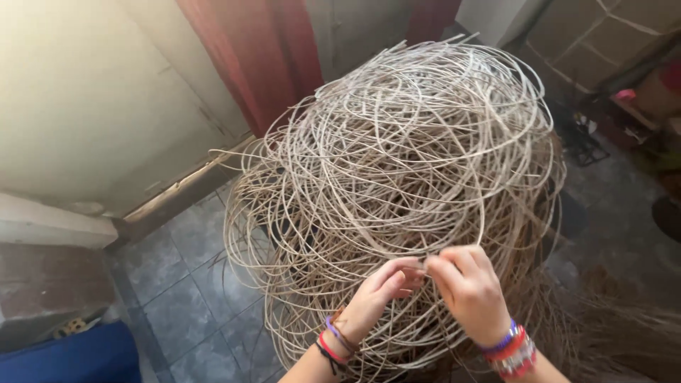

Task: Weaving and knotting natural fiber strands onto a circular metal frame

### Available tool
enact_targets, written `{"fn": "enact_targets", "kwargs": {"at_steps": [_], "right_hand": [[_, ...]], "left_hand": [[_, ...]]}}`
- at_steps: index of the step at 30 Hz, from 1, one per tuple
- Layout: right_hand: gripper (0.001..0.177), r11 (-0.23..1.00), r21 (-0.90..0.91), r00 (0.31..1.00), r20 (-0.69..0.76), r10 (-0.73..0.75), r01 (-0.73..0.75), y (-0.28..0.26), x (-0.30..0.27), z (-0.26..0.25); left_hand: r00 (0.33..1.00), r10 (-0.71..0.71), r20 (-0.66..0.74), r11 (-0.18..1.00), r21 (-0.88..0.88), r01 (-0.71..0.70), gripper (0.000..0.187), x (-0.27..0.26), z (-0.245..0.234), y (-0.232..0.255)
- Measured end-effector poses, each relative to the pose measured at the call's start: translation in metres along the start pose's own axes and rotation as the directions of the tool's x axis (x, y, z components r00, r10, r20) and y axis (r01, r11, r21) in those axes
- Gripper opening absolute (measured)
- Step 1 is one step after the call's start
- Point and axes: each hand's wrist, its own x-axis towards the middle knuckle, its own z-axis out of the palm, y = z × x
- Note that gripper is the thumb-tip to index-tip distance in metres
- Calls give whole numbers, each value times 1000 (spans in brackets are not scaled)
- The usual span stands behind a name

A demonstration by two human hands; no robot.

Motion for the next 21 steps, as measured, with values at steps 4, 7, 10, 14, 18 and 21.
{"fn": "enact_targets", "kwargs": {"at_steps": [4, 7, 10, 14, 18, 21], "right_hand": [[13, 923, 370, 991, -39, 128, -105, -23, -38, -26], [16, 783, 599, 981, 30, 191, -170, -23, -78, -28], [22, 738, 667, 992, 12, 128, -103, -31, -100, -41], [28, 693, 719, 995, -18, 93, -52, -39, -116, -69], [26, 758, 623, 976, 48, 210, -194, -37, -146, -82], [19, 734, 571, 906, 43, 421, -368, -26, -155, -84]], "left_hand": [[958, -201, 203, 904, -339, 261, 71, 2, 20, 10], [877, -292, 381, 688, -554, 470, 55, 9, 28, -15], [804, -372, 463, 508, -624, 594, 43, 8, 54, -30], [830, -323, 454, 442, -703, 556, 23, 10, 91, -46], [927, -366, 81, 463, -848, 257, 24, 14, 109, -38], [986, -156, -52, 825, -555, 101, 36, -7, 116, -68]]}}
